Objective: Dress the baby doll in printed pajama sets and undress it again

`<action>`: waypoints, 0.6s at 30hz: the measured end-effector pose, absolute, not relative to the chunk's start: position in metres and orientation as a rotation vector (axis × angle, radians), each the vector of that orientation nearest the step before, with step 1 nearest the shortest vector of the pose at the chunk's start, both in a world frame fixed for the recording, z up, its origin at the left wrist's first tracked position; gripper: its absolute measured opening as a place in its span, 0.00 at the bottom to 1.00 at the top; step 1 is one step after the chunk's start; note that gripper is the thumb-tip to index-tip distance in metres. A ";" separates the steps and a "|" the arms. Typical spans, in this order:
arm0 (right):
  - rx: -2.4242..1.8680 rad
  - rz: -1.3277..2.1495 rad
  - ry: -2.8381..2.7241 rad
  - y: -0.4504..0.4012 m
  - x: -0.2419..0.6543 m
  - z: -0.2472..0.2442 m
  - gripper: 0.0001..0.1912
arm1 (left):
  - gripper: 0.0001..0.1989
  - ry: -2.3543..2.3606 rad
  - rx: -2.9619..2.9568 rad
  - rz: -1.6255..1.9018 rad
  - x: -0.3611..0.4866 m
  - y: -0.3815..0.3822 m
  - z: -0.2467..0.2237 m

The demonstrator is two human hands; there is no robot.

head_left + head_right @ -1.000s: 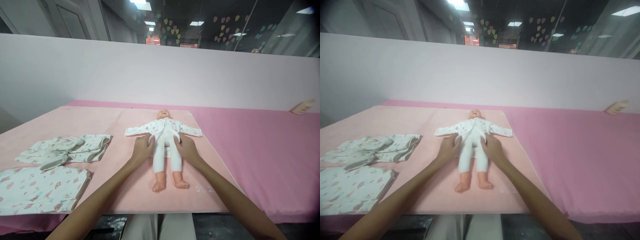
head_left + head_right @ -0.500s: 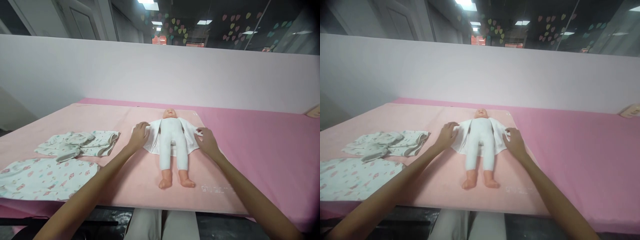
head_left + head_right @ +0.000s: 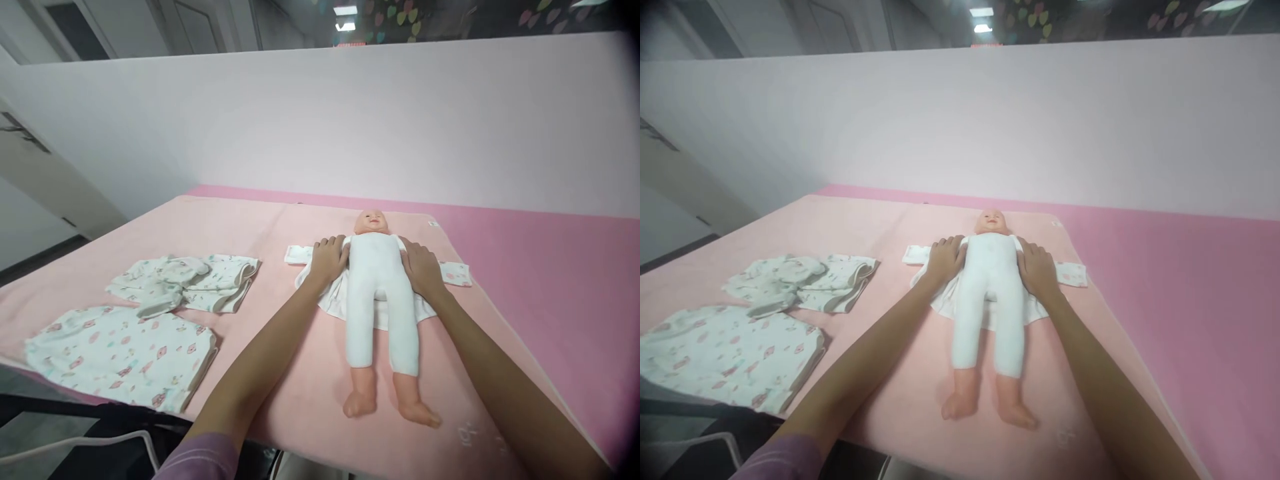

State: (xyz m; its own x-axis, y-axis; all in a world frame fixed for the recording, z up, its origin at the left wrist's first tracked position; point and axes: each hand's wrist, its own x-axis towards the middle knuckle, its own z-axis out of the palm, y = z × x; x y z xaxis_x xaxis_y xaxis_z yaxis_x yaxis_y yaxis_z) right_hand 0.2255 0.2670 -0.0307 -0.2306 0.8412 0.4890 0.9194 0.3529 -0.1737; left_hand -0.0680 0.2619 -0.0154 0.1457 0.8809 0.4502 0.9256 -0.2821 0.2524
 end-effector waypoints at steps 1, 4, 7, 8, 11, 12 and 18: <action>-1.525 -0.203 -2.117 0.268 0.226 -0.031 0.34 | 0.28 -1.831 -2.320 -0.816 -0.067 0.262 -0.015; -1.517 -0.180 -2.109 0.265 0.225 -0.030 0.35 | 0.30 -1.794 -2.350 -0.845 -0.067 0.255 -0.011; -1.534 -0.146 -2.051 0.243 0.224 -0.024 0.37 | 0.30 -1.804 -2.329 -0.884 -0.068 0.228 -0.003; -1.532 -0.129 -2.027 0.229 0.224 -0.020 0.38 | 0.29 -1.830 -2.314 -0.892 -0.068 0.212 0.002; -1.458 -0.053 -1.948 0.164 0.220 0.004 0.37 | 0.25 -1.885 -2.333 -0.922 -0.065 0.137 0.023; -1.417 -0.017 -1.912 0.135 0.219 0.013 0.35 | 0.24 -1.859 -2.373 -0.959 -0.062 0.104 0.029; -1.200 -0.130 -1.695 -0.063 0.229 -0.008 0.26 | 0.21 -1.276 -2.739 -1.363 -0.063 -0.105 0.001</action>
State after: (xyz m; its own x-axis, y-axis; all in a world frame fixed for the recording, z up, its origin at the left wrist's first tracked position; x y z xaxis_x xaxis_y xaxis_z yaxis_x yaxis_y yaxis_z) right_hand 0.2286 -0.0628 -0.0078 0.0070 0.6443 0.7647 0.7534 0.4994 -0.4277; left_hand -0.0626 -0.1049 0.0011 0.3701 0.7024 0.6079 0.5603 -0.6908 0.4570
